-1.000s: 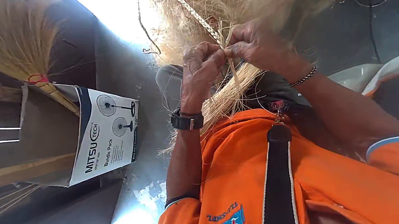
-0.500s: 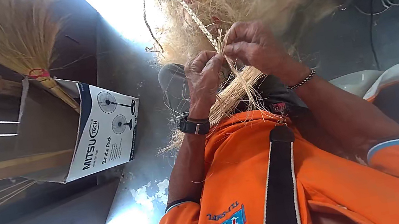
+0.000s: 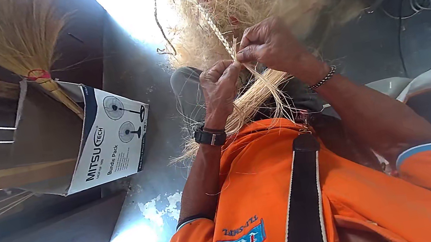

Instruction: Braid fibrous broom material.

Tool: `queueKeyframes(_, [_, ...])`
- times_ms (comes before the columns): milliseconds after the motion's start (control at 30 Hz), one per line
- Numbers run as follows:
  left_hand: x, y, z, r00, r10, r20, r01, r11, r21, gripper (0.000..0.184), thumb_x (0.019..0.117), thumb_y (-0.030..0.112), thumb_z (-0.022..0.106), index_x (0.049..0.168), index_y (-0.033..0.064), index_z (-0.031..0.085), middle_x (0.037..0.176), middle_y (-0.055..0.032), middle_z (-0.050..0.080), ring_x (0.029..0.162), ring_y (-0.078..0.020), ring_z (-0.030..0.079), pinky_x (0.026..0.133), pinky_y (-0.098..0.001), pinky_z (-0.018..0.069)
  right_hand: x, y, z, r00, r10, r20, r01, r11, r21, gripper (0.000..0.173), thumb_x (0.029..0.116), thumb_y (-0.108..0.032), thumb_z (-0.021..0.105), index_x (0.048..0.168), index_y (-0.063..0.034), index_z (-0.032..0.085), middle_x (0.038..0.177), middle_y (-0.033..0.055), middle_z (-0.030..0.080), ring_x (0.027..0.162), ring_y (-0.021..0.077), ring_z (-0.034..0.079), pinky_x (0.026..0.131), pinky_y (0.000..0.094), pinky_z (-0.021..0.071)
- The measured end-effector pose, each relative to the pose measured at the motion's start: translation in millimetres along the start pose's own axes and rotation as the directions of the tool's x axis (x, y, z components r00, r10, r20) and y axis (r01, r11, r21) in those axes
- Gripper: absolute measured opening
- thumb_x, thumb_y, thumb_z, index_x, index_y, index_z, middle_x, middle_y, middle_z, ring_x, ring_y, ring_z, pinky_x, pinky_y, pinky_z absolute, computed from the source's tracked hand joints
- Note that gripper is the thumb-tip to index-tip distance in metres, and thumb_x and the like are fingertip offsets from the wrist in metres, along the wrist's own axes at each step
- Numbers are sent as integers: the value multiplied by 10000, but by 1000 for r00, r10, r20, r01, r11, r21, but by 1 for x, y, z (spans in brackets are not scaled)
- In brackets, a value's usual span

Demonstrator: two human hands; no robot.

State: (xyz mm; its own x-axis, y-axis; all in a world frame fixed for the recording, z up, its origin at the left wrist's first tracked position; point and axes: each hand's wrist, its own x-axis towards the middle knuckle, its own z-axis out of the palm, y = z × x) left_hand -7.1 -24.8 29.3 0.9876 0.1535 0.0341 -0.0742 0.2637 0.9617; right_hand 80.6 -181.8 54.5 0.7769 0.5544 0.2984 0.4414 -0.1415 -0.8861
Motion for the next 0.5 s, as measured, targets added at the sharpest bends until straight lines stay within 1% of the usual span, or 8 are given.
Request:
queueKeyframes(100, [-2, -4, -1, 1000, -12, -16, 11, 1000, -20, 155, 987, 38, 589, 864, 22, 683, 559, 29, 524, 397, -29, 398, 366, -186, 348, -2, 4, 2, 1000, 4, -16, -5, 999, -54, 232, 881, -146, 780, 711, -70, 642, 646, -25, 590, 552, 14, 498, 541, 208, 421])
queueKeyframes(167, [-2, -5, -2, 1000, -13, -16, 12, 999, -50, 154, 981, 34, 581, 864, 27, 681, 552, 36, 516, 396, -26, 390, 368, -183, 339, -6, 8, 4, 1000, -17, -17, 16, 999, -46, 253, 905, -168, 756, 709, -73, 627, 646, -27, 566, 550, 20, 473, 532, 216, 392])
queueKeyframes(267, [-2, -5, -4, 1000, -3, 8, 4, 997, -73, 160, 981, 44, 574, 863, 39, 682, 542, 51, 496, 399, -22, 390, 372, -183, 340, -11, 11, -1, 998, -36, 52, 31, 996, 81, 214, 953, -116, 686, 749, -62, 653, 697, -24, 598, 584, 14, 510, 548, 194, 423])
queueKeyframes(367, [-1, -7, -5, 1000, 2, 22, 0, 994, -108, 155, 978, 48, 573, 869, 36, 683, 545, 46, 497, 401, -26, 390, 376, -184, 341, -14, 13, -9, 991, -1, 133, -25, 980, 197, 152, 941, -75, 660, 792, -62, 689, 715, -39, 626, 552, 4, 476, 499, 192, 377])
queueKeyframes(400, [-1, -8, -5, 1000, -1, 26, 4, 993, -121, 155, 979, 50, 570, 870, 41, 679, 550, 46, 500, 406, -26, 393, 380, -182, 343, -14, 14, -11, 989, -5, 150, -26, 978, 205, 139, 940, -70, 661, 807, -56, 698, 723, -37, 634, 554, 5, 479, 501, 192, 379])
queueKeyframes(433, [-2, -8, -5, 1000, -5, 26, 9, 991, -134, 156, 980, 51, 568, 866, 47, 675, 550, 47, 501, 407, -26, 396, 382, -182, 345, -15, 14, -14, 988, -12, 156, -18, 981, 193, 120, 943, -74, 662, 834, -53, 706, 746, -34, 642, 575, 7, 502, 517, 190, 405])
queueKeyframes(467, [-2, -8, -6, 1000, -6, 25, 9, 990, -141, 155, 981, 49, 567, 867, 49, 673, 549, 47, 502, 407, -26, 400, 383, -182, 349, -15, 14, -17, 989, -17, 145, -6, 987, 159, 98, 950, -85, 659, 879, -49, 715, 778, -29, 652, 601, 12, 527, 538, 192, 436])
queueKeyframes(500, [-2, -7, -7, 1000, 3, 21, 0, 990, -141, 156, 980, 47, 566, 867, 50, 673, 545, 49, 502, 405, -26, 404, 381, -183, 356, -16, 11, -20, 992, -16, 122, 3, 994, 113, 97, 963, -103, 649, 945, -40, 720, 824, -15, 661, 649, 23, 558, 584, 202, 474])
